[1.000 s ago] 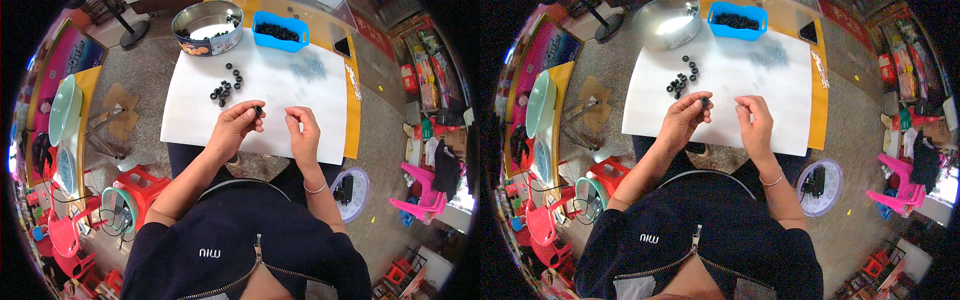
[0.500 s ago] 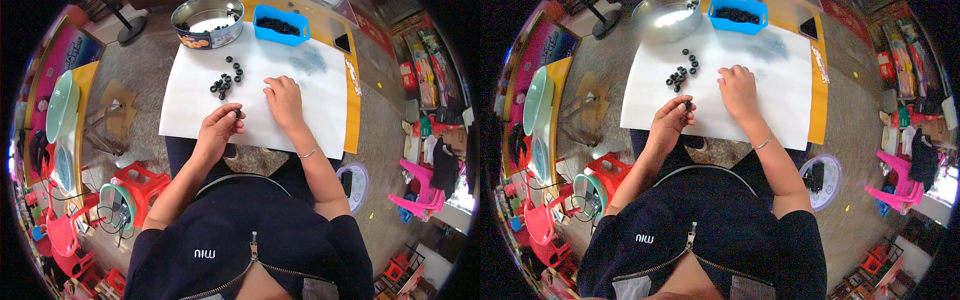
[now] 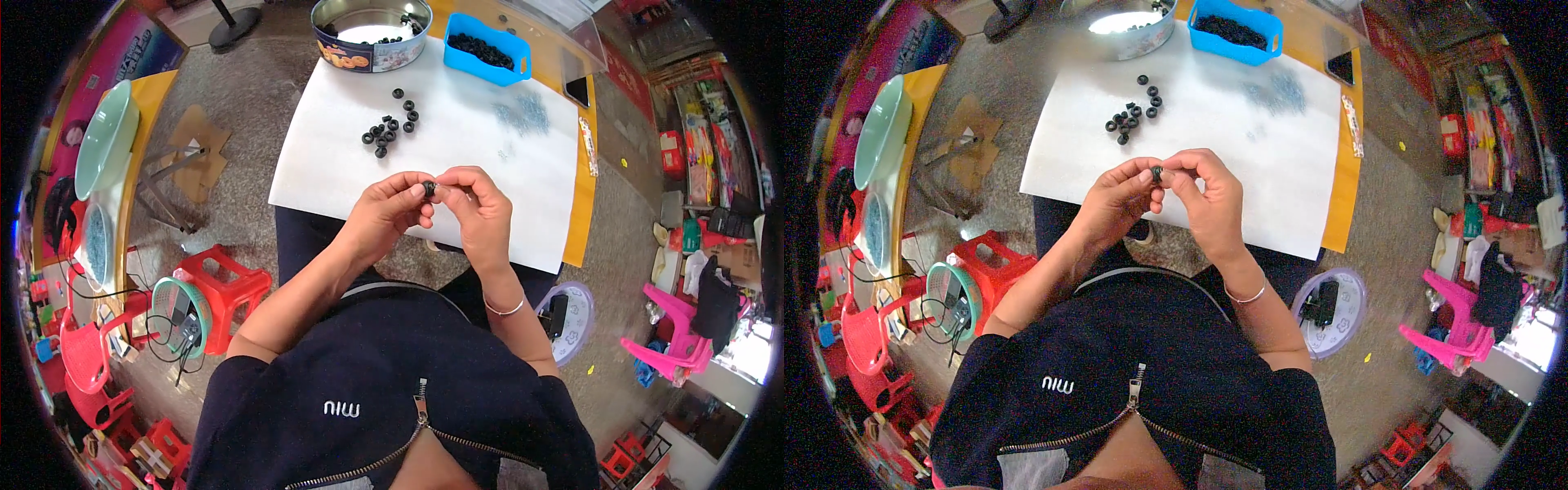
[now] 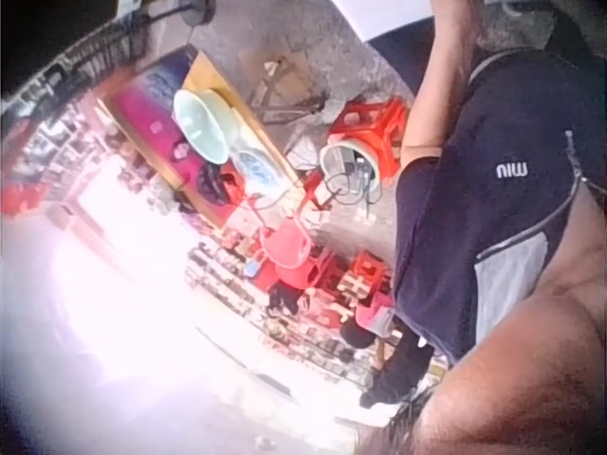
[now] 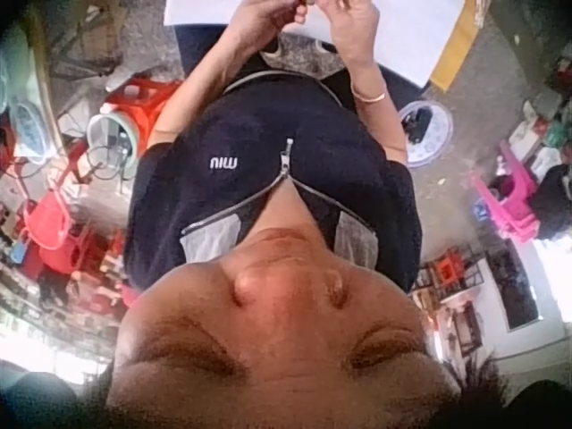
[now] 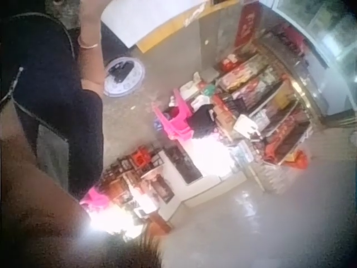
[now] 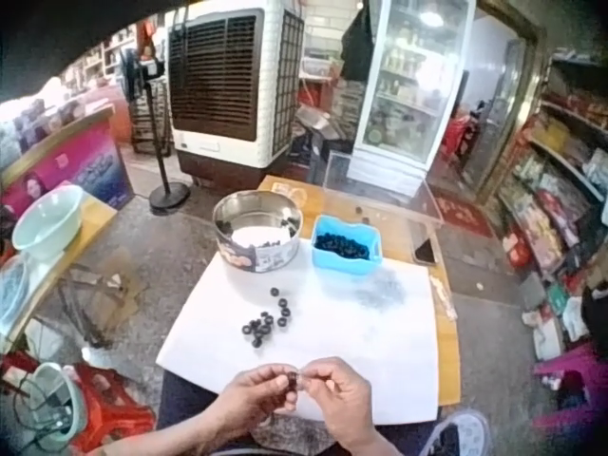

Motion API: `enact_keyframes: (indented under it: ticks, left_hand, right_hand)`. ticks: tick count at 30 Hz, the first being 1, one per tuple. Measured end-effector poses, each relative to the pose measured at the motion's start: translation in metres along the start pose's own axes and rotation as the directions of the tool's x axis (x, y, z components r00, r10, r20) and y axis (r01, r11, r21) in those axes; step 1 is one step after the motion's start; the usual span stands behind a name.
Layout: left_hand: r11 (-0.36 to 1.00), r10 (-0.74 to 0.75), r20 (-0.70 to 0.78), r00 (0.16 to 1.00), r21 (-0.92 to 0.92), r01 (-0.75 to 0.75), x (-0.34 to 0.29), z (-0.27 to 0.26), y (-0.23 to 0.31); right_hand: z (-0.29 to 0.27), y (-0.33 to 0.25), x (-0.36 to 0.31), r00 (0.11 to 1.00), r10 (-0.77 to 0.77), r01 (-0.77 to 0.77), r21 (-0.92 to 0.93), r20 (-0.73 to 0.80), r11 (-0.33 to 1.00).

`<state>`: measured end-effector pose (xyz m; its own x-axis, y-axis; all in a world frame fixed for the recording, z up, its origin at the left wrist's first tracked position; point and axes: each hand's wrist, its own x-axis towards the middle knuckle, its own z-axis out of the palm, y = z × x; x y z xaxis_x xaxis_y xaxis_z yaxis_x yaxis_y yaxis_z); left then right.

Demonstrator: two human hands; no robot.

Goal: The person assembles small components by picking up black ring pieces and pins from the table and containers, inserting the pins into the ring pieces by hand, and placing the assembled parts onto the white mat.

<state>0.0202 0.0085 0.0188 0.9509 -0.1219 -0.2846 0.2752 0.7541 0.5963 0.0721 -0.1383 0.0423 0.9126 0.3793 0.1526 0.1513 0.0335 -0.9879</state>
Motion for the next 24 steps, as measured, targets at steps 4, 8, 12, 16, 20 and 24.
enact_keyframes:
  ticks: [4, 8, 12, 16, 20, 24]
  left_hand:
    - [1.000, 0.008, -0.035, 0.999, 0.006, -0.007, -0.002, -0.002, -0.003]
    - [0.999, -0.030, -0.025, 0.999, -0.046, 0.029, 0.001, -0.007, -0.007]
    - [0.989, -0.054, -0.011, 0.998, -0.141, 0.052, 0.007, -0.010, -0.009]
    - [0.977, -0.051, 0.018, 0.999, -0.207, 0.054, 0.011, -0.018, 0.004]
    - [0.986, -0.037, 0.013, 0.999, -0.160, 0.038, 0.015, -0.015, 0.015]
    - [0.981, -0.052, 0.007, 0.999, -0.186, 0.053, 0.020, -0.021, 0.016]
  right_hand:
    - [0.002, 0.002, -0.006, 0.978, -0.206, 0.206, -0.384, 0.043, 0.900]
    - [0.005, 0.006, -0.014, 0.859, -0.464, 0.470, -0.695, 0.218, 0.544]
    - [0.006, 0.008, -0.012, 0.840, -0.460, 0.507, -0.716, 0.286, 0.481]
    - [-0.011, -0.008, 0.028, 0.828, -0.517, 0.485, -0.739, 0.217, 0.467]
    - [-0.051, -0.022, 0.138, 0.875, -0.469, 0.358, -0.815, 0.121, 0.456]
    - [-0.082, 0.012, 0.244, 0.943, -0.315, 0.232, -0.890, 0.107, 0.393]
